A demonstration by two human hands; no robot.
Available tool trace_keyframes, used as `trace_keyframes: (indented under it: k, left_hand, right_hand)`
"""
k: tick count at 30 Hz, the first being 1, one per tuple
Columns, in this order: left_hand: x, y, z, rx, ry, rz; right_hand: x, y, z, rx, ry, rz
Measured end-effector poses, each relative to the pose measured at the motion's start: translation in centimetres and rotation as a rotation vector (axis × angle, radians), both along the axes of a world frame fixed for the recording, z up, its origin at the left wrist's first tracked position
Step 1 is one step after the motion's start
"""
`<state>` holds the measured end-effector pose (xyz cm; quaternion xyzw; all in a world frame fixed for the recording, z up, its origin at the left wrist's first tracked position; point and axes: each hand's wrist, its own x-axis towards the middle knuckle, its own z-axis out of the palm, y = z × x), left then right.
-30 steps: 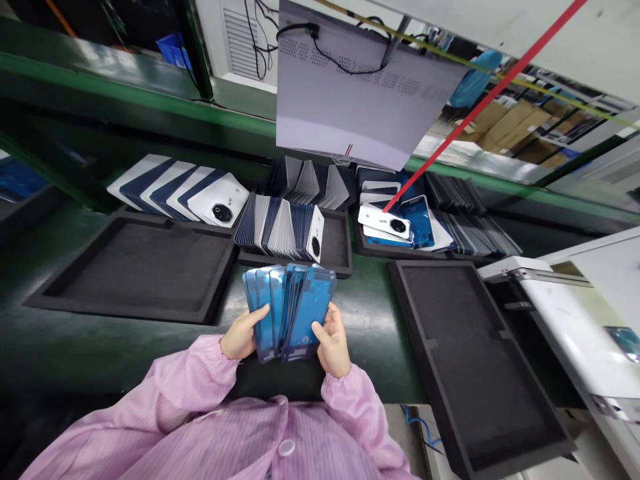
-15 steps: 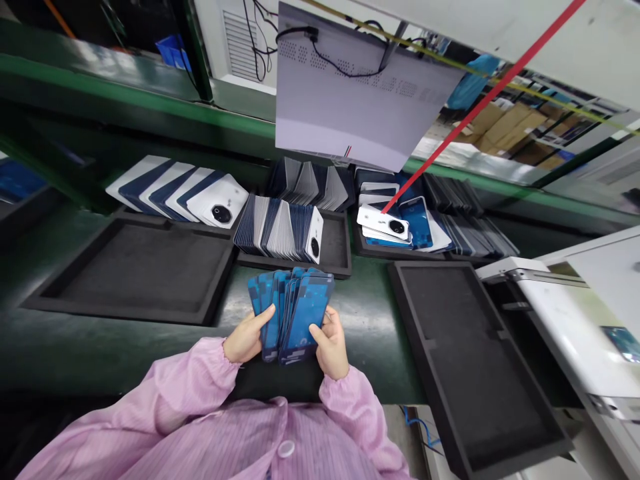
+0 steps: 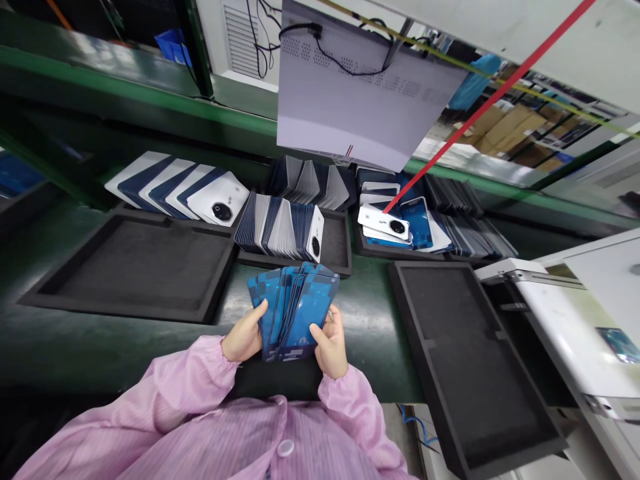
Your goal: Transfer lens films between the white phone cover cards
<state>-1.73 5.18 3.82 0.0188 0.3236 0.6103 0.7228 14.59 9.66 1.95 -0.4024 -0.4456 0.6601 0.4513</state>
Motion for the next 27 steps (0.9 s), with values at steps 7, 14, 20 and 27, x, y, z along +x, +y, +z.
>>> trace_keyframes:
  k: [7,14,20,27]
  left_hand:
    - [-0.1,0.6,0.3,-0.012,0.073,0.131]
    - [0.2,0.2,-0.3,0.084,0.128,-0.004]
    - [-0.1,-0.7,-0.6,0.264,0.400,-0.010]
    - [-0.6,-0.1,0.0,0.369,0.726,0.111]
  right_hand:
    - [0.2,0.0,-0.4,-0.023,0.042,-0.025]
    - [0.4,-0.7,-0.6,0.188,-0.061,0.027]
    - [-0.6,-1.4,-0.9,0.267,-0.110,0.310]
    - [0.6,0.6,-1.6,0.473,-0.165,0.245]
